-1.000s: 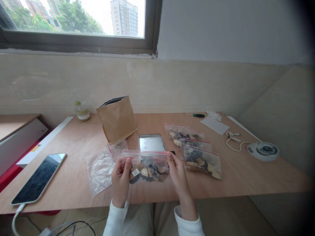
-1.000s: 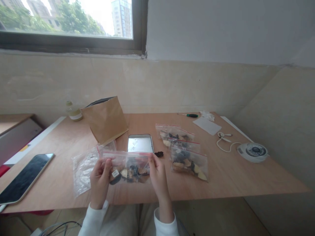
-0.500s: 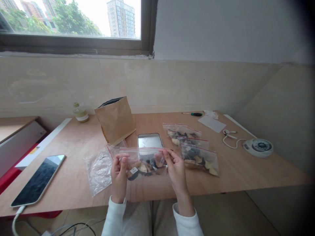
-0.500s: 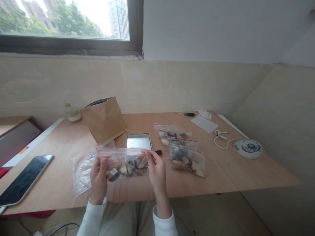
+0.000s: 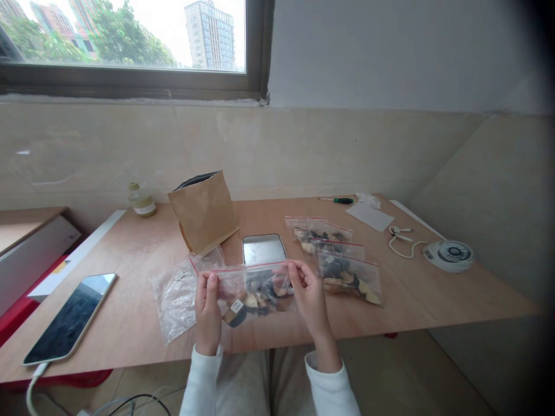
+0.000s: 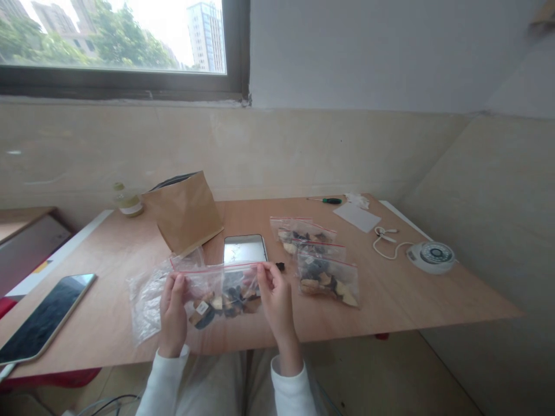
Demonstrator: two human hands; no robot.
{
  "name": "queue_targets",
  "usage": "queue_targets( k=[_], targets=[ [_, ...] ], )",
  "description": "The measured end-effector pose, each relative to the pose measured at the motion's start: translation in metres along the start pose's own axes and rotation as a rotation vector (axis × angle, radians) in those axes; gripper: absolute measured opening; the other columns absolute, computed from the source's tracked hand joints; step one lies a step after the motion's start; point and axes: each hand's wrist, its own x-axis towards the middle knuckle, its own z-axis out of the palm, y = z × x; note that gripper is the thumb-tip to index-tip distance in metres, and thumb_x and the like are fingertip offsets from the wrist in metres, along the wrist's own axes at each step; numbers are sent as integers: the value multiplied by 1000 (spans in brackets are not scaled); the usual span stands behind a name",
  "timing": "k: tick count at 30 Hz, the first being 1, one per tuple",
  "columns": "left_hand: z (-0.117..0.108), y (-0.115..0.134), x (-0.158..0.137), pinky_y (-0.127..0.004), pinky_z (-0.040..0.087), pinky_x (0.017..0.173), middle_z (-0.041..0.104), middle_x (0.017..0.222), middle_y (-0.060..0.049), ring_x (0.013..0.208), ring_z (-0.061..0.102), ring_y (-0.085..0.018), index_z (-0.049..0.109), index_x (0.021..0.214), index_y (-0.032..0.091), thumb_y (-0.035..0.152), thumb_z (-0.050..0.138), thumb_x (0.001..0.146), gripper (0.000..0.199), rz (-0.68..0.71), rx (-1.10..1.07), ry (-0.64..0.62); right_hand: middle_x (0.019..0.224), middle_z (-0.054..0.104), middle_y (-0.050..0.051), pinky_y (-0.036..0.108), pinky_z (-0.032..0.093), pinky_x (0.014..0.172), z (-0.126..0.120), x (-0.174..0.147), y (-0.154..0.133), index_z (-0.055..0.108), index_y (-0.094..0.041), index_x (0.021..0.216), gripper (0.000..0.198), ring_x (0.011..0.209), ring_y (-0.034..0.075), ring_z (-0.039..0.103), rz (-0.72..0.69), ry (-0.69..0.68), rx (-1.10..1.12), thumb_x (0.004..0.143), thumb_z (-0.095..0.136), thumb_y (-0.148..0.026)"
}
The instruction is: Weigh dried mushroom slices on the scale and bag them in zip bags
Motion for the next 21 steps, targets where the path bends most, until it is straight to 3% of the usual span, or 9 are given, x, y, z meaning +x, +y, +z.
queue_targets(
  k=[6, 12, 21],
  targets=[
    [3, 3, 0, -20, 46, 55, 55, 65, 4, 55, 53, -9, 54, 75, 19, 51, 61, 80, 34, 28, 10, -12, 81, 75, 8, 34, 57, 58, -2, 1, 1, 60, -20, 88, 41, 64, 23, 71, 29, 86, 94, 82, 59, -60],
    [7, 4, -2, -28, 56, 62, 69, 79, -2, 69, 69, -17, 59, 86, 19, 48, 59, 84, 29, 25, -15, -61, 81, 76, 9, 38, 57, 75, -5, 7, 10, 67, -16, 89, 39, 77, 25, 73, 60, 180, 168, 79, 67, -54],
    [6, 1, 3, -25, 56, 63, 69, 86, -4, 78, 68, -18, 64, 91, 17, 49, 63, 80, 34, 42, 49, 37, 89, 77, 10, 36, 56, 78, -7, 6, 10, 70, -16, 95, 35, 81, 23, 72, 11, 133, 118, 85, 62, -48]
  ],
)
